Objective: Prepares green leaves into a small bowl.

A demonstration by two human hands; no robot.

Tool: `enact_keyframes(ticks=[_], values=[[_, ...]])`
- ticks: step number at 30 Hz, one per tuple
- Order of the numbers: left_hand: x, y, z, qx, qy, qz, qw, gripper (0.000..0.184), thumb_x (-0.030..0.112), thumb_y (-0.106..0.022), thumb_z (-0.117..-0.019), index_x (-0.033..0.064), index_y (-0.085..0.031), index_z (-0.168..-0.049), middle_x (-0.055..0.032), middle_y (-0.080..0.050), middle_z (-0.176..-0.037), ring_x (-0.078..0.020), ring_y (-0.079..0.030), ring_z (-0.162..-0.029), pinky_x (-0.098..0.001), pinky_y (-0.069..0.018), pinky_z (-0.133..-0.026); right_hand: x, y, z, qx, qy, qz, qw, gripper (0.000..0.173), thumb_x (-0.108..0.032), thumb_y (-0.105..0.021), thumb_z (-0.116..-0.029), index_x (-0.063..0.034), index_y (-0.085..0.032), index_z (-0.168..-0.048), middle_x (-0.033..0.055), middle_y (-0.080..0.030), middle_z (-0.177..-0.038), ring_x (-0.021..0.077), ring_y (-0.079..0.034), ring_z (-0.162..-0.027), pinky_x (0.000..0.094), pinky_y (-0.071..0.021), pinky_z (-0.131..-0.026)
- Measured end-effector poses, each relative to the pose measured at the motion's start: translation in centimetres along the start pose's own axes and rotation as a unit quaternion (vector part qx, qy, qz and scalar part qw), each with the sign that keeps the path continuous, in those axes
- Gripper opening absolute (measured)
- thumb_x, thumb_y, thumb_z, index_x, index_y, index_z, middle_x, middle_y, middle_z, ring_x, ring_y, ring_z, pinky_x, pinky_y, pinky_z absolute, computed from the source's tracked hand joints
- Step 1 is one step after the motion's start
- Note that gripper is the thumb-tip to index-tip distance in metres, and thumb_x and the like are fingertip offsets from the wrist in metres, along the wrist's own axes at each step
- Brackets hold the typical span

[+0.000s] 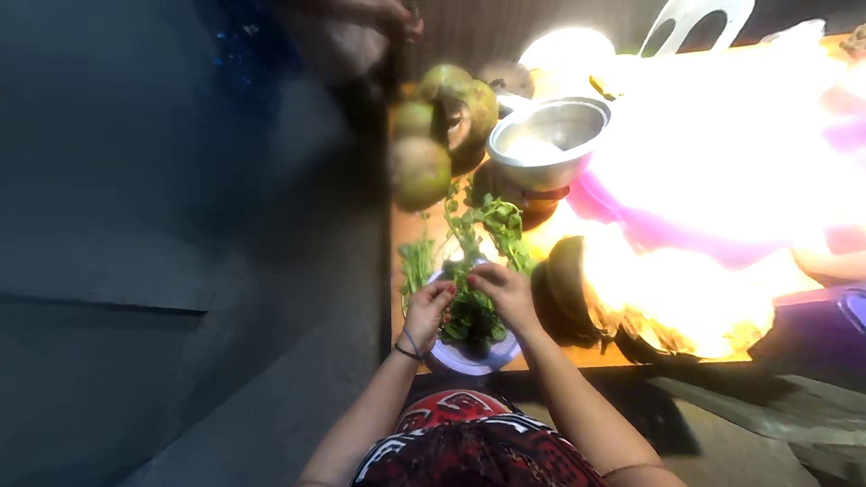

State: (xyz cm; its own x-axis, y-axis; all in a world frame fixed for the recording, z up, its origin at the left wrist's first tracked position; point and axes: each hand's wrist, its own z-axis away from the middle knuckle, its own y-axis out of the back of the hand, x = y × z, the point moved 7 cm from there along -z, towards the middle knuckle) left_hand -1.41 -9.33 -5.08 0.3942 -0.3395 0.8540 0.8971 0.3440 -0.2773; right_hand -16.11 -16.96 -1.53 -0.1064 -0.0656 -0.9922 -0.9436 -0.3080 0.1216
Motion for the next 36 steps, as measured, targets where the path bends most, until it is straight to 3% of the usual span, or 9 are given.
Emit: enact_keyframes(ticks=[3,7,13,17,21,26,29,33,36], values=[[0.0,-0.1,0.1,0.002,0.017,0.038,0.999,0.013,0.004,-0.058,-0.1022,0.0042,-0.07,-0.106,-0.003,-0.066,-0.086,-0.0052,-0.055,-0.061,-0.0176,-0.0459,-0.052,0.1,-0.3,0.0,-0.045,-0.008,0.033,0.998,0.012,-0.004,-0.07,-0.0954,-0.0023,-0.076,-0.107,0.0051,-0.073,-0.106,0.0087,-0.07,-0.094,0.029,-0.0595,-0.087],[0.2,-0.1,0.2,-0.005,0.02,0.046,0.999,0.014,0.004,-0.057,-0.1025,0.0042,-0.071,-0.105,-0.0039,-0.069,-0.09,-0.0051,-0.056,-0.062,-0.0171,-0.0455,-0.052,0.9,-0.4,-0.4,-0.063,-0.024,0.004,0.998,0.011,-0.007,-0.067,-0.0974,-0.0058,-0.077,-0.103,0.0019,-0.073,-0.107,0.0079,-0.069,-0.095,0.0297,-0.0587,-0.087],[0.4,-0.1,0.3,-0.016,-0.002,-0.038,0.999,0.012,0.007,-0.062,-0.1011,0.0028,-0.071,-0.107,-0.0023,-0.066,-0.086,-0.0051,-0.053,-0.06,-0.0193,-0.0455,-0.053,0.4,0.1,-0.2,0.008,-0.065,0.014,0.998,0.006,-0.002,-0.071,-0.0881,-0.0064,-0.074,-0.086,-0.0033,-0.07,-0.078,0.0011,-0.063,-0.071,0.0231,-0.055,-0.069],[0.3,-0.4,0.4,-0.021,0.01,-0.036,0.999,0.011,0.005,-0.061,-0.1008,0.0022,-0.07,-0.106,-0.0028,-0.065,-0.085,-0.0049,-0.053,-0.059,-0.0187,-0.0459,-0.052,1.4,-0.2,-0.2,0.036,-0.154,-0.062,0.986,0.015,0.004,-0.066,-0.0883,-0.0065,-0.069,-0.078,-0.0034,-0.063,-0.07,0.003,-0.057,-0.065,0.024,-0.0502,-0.064],[0.3,-0.2,0.4,-0.033,0.008,-0.046,0.998,0.011,0.004,-0.061,-0.1009,0.0014,-0.071,-0.106,-0.0023,-0.065,-0.081,-0.0041,-0.052,-0.056,-0.0177,-0.0448,-0.051,2.4,-0.9,-0.2,0.022,-0.171,-0.123,0.977,0.022,0.005,-0.061,-0.087,-0.0091,-0.062,-0.07,-0.0047,-0.058,-0.064,0.0035,-0.054,-0.059,0.023,-0.048,-0.06],[0.4,-0.1,0.3,-0.047,0.013,-0.066,0.997,0.012,0.005,-0.061,-0.1014,0.0023,-0.071,-0.107,-0.0022,-0.065,-0.081,-0.004,-0.051,-0.056,-0.0175,-0.044,-0.05,3.0,-1.7,0.1,0.04,-0.225,-0.199,0.953,0.021,0.001,-0.056,-0.0902,-0.0106,-0.061,-0.073,-0.0038,-0.059,-0.067,0.0047,-0.056,-0.061,0.0234,-0.0497,-0.06],[0.4,0.1,0.1,-0.044,0.01,-0.069,0.997,0.013,0.006,-0.06,-0.1019,0.0018,-0.07,-0.109,-0.0024,-0.065,-0.083,-0.0041,-0.052,-0.057,-0.0181,-0.0445,-0.051,3.5,-2.0,0.4,0.045,-0.253,-0.239,0.936,0.02,-0.005,-0.052,-0.1,-0.0097,-0.066,-0.087,-0.0024,-0.065,-0.075,0.0054,-0.061,-0.068,0.0248,-0.0545,-0.065],[0.3,1.2,0.0,-0.013,-0.013,-0.096,0.995,0.013,0.009,-0.063,-0.1009,0.0044,-0.072,-0.109,-0.0017,-0.066,-0.082,-0.0038,-0.051,-0.057,-0.0187,-0.0436,-0.051,2.5,-1.8,0.6,-0.001,-0.191,-0.117,0.975,0.014,-0.009,-0.058,-0.0993,-0.0106,-0.071,-0.095,-0.0048,-0.06,-0.07,0.0013,-0.05,-0.057,0.0189,-0.0455,-0.054],[0.3,1.9,-0.3,0.005,-0.026,-0.116,0.993,0.014,0.011,-0.063,-0.1013,0.0038,-0.071,-0.11,-0.0034,-0.066,-0.084,-0.0063,-0.053,-0.058,-0.0211,-0.0457,-0.053,1.1,-1.7,0.3,-0.054,-0.119,-0.008,0.991,0.009,-0.009,-0.072,-0.0951,-0.0069,-0.075,-0.103,0.002,-0.074,-0.091,0.0079,-0.067,-0.079,0.0284,-0.0588,-0.074]])
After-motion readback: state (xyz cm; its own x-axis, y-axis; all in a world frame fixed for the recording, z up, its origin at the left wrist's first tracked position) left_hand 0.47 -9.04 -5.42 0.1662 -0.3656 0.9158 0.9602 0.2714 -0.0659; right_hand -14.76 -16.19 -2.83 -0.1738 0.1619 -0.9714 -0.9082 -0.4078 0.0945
